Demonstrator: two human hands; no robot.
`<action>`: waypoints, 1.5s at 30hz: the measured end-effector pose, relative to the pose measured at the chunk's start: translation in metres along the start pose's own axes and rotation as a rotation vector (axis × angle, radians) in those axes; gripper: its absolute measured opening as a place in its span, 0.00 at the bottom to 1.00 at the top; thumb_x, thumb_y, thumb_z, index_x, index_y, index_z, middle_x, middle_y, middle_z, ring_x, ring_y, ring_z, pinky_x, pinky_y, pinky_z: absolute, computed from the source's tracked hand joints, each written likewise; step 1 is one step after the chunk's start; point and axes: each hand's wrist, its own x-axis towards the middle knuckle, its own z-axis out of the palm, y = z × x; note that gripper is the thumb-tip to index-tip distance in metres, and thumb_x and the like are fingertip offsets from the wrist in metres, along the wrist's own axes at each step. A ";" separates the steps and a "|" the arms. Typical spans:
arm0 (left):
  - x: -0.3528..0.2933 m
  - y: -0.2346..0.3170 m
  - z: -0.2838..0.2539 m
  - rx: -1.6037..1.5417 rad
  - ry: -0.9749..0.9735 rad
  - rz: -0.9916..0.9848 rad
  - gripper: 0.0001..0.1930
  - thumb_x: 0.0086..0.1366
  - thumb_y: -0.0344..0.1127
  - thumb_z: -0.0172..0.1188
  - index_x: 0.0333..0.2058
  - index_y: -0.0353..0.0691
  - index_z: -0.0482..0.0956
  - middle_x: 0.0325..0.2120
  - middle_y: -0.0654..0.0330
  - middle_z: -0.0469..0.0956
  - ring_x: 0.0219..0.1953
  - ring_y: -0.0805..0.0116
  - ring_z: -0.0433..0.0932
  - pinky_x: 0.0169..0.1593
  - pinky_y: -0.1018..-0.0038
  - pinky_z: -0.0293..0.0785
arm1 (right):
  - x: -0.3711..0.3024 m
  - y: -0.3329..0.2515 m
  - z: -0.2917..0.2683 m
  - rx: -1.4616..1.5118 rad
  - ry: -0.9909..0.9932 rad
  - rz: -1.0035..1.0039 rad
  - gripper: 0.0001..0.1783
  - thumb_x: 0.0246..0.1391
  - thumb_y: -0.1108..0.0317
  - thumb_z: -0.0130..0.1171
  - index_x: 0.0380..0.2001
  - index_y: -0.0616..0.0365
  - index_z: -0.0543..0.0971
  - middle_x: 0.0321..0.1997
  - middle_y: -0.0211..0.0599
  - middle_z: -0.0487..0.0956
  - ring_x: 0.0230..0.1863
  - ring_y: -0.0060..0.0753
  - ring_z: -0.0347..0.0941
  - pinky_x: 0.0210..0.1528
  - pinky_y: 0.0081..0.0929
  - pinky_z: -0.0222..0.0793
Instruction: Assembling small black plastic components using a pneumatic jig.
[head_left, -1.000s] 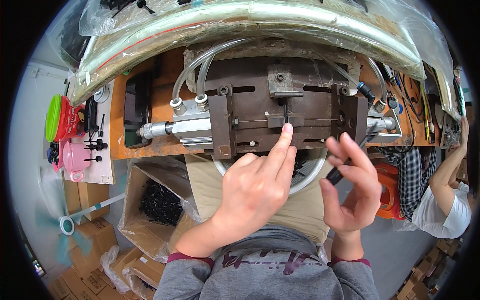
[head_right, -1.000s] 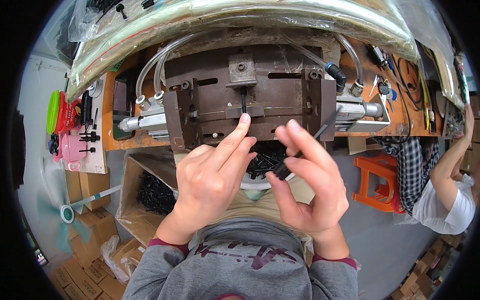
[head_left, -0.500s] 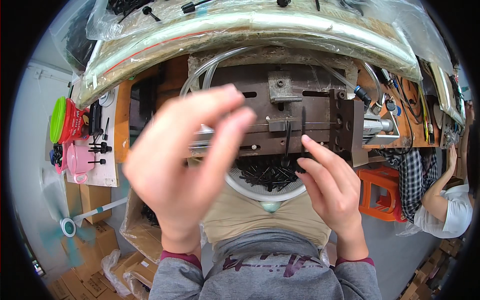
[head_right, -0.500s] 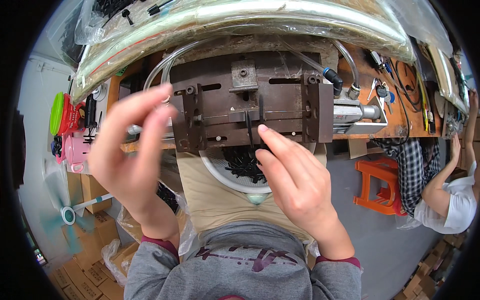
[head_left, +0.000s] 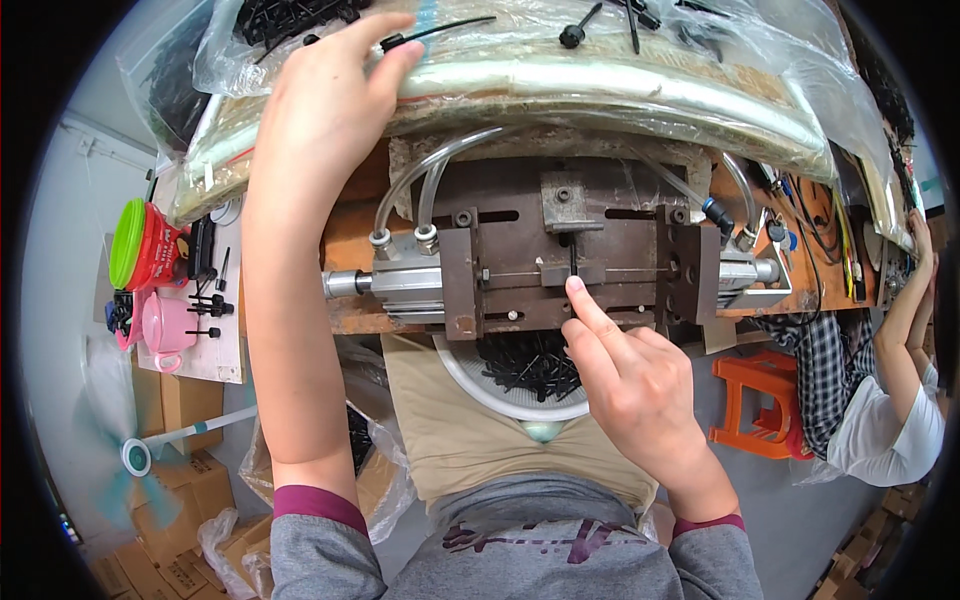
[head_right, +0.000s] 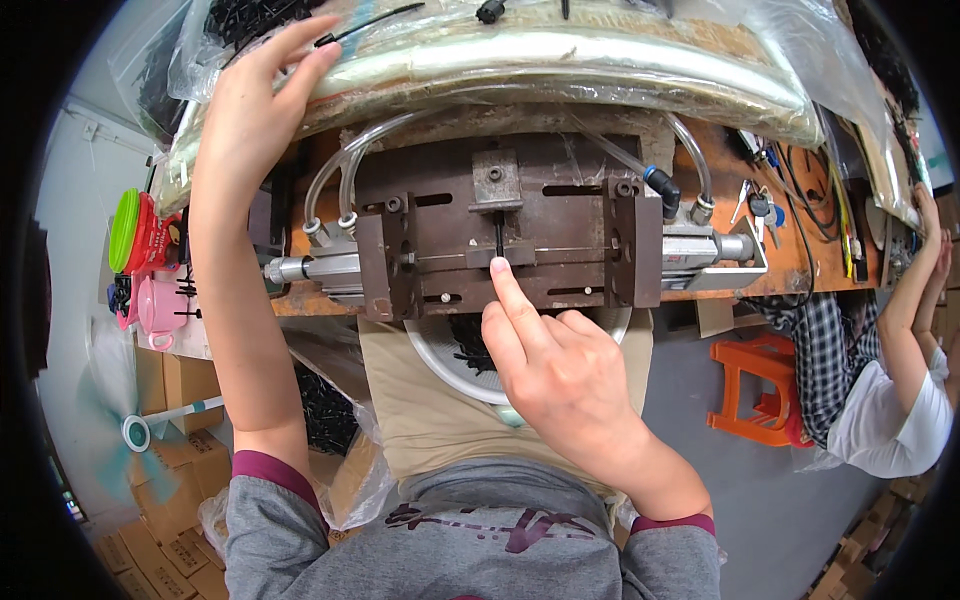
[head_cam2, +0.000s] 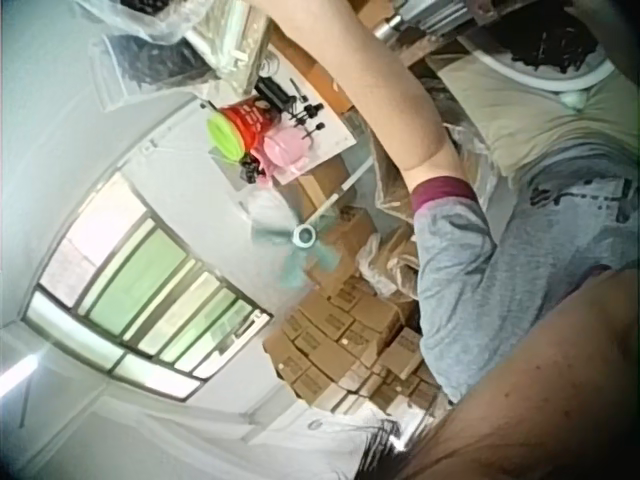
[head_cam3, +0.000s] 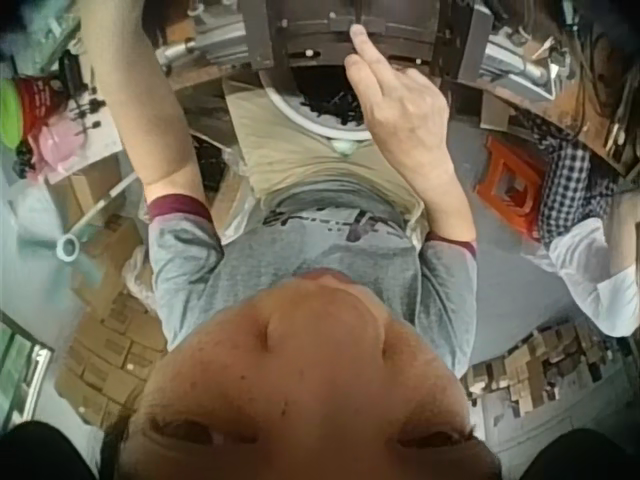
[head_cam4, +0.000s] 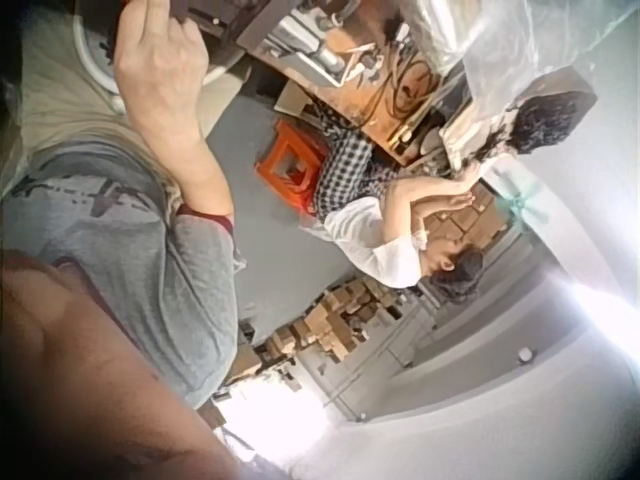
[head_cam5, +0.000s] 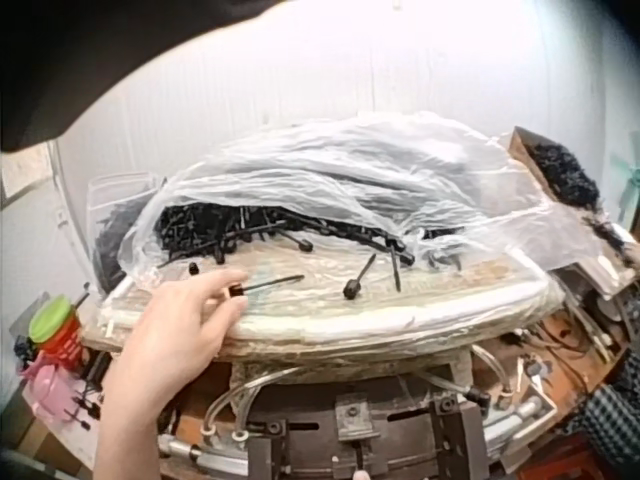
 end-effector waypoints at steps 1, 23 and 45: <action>0.004 0.001 -0.001 -0.009 -0.038 -0.001 0.16 0.63 0.42 0.62 0.46 0.41 0.82 0.34 0.53 0.83 0.38 0.63 0.81 0.46 0.71 0.74 | 0.000 0.000 -0.001 0.004 -0.007 0.006 0.10 0.41 0.75 0.61 0.31 0.63 0.77 0.52 0.52 0.79 0.20 0.19 0.71 0.26 0.19 0.65; -0.146 0.103 -0.012 -0.463 -0.101 0.160 0.19 0.44 0.23 0.72 0.39 0.34 0.83 0.50 0.48 0.78 0.39 0.62 0.82 0.39 0.73 0.80 | 0.145 0.093 -0.043 -0.249 0.413 0.034 0.17 0.51 0.60 0.67 0.41 0.58 0.82 0.39 0.36 0.82 0.36 0.26 0.77 0.40 0.25 0.72; -0.167 0.118 0.032 -0.197 -0.142 0.182 0.12 0.47 0.27 0.68 0.33 0.33 0.83 0.48 0.53 0.80 0.25 0.69 0.80 0.30 0.76 0.75 | 0.130 0.084 -0.048 0.716 0.338 0.233 0.15 0.52 0.67 0.65 0.40 0.65 0.81 0.35 0.39 0.82 0.36 0.27 0.78 0.42 0.24 0.73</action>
